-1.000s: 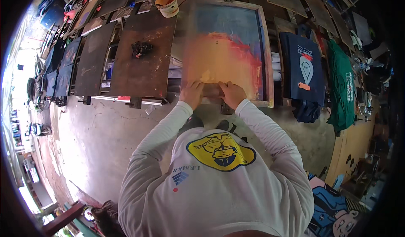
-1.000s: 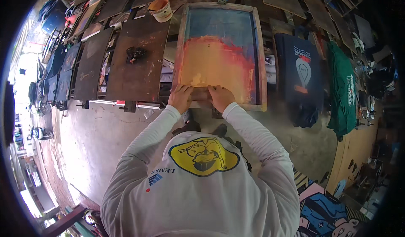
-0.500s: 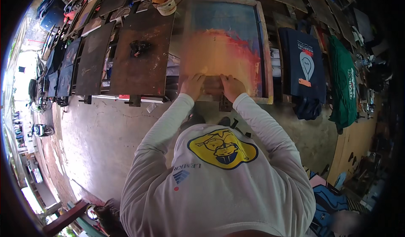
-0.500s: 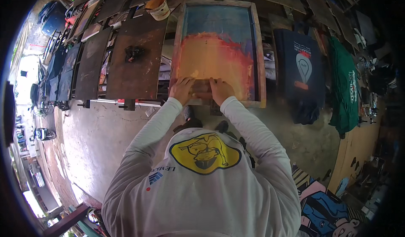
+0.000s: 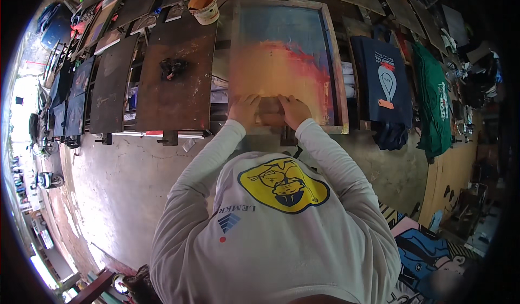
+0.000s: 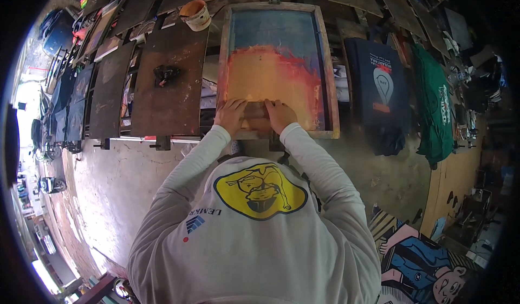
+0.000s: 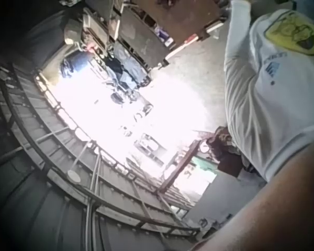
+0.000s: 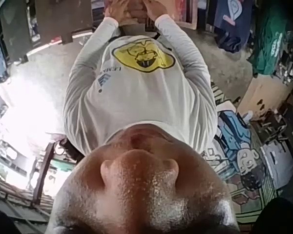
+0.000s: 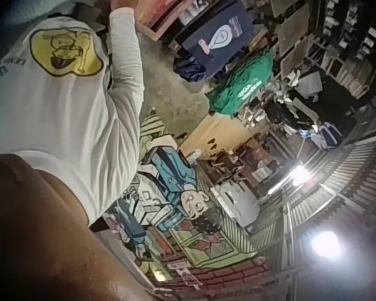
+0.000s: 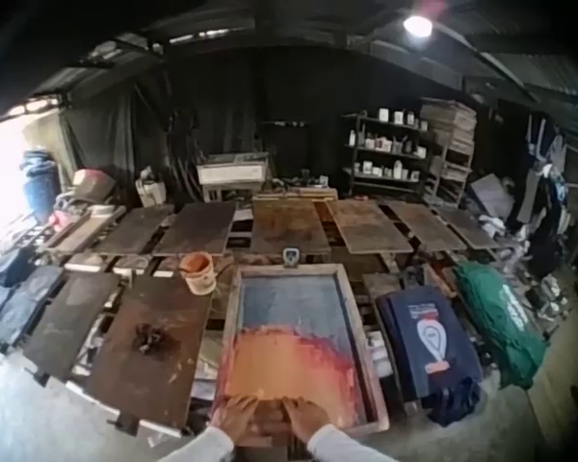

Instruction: Applying ink to a screen and using a squeegee to print a design onto a t-shirt.

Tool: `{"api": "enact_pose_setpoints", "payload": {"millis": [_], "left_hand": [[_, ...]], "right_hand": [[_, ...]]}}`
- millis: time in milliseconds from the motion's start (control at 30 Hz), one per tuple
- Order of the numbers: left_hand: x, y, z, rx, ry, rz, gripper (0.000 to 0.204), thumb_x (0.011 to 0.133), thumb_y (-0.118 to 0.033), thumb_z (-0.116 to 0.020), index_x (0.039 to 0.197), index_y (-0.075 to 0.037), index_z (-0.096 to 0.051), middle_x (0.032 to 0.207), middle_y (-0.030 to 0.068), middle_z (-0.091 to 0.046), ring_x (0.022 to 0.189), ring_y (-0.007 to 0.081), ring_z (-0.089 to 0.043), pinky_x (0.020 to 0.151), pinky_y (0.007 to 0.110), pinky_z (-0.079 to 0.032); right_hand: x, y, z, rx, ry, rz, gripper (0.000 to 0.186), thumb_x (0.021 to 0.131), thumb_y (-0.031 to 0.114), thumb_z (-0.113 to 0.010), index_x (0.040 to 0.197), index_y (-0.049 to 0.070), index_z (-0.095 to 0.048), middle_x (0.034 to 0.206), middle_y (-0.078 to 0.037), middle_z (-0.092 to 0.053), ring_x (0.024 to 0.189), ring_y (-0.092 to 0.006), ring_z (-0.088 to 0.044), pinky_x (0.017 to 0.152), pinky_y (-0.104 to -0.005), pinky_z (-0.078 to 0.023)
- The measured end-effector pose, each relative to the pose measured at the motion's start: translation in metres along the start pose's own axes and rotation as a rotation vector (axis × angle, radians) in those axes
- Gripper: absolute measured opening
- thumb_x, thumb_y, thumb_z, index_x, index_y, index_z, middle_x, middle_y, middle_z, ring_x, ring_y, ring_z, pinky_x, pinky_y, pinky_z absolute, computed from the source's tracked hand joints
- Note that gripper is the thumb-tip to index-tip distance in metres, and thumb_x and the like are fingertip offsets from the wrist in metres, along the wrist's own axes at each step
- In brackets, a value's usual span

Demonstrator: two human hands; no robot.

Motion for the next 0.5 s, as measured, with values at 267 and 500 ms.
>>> {"api": "enact_pose_setpoints", "payload": {"millis": [267,500], "left_hand": [[-0.025,-0.012,-0.002,-0.058,0.077,-0.010,0.059,0.073,-0.015,-0.072,0.129,-0.006,-0.057,0.129,0.0074,-0.059,0.122,0.0258,-0.054,0.102,0.040,-0.046],[0.013,0.001,0.011,0.020,0.040,-0.022,0.057,0.074,-0.016,-0.073,0.128,-0.008,-0.058,0.127,0.0076,-0.061,0.121,0.0263,-0.056,0.103,0.041,-0.043]], "right_hand": [[-0.028,0.007,0.003,0.086,0.102,-0.007,0.061,0.077,0.019,-0.074,0.133,0.011,-0.053,0.104,-0.019,-0.063,0.092,-0.0392,-0.065,0.080,-0.0459,-0.054],[0.004,-0.005,0.014,0.109,-0.033,-0.035,0.056,0.077,0.020,-0.074,0.130,0.013,-0.055,0.100,-0.018,-0.064,0.089,-0.0390,-0.066,0.079,-0.0466,-0.054]]}}
Point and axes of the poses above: each hand's wrist, its own x-axis towards the middle knuckle, its own z-axis out of the back of the hand, y = z × x, the point moved 7 cm from there along x, towards the middle knuckle
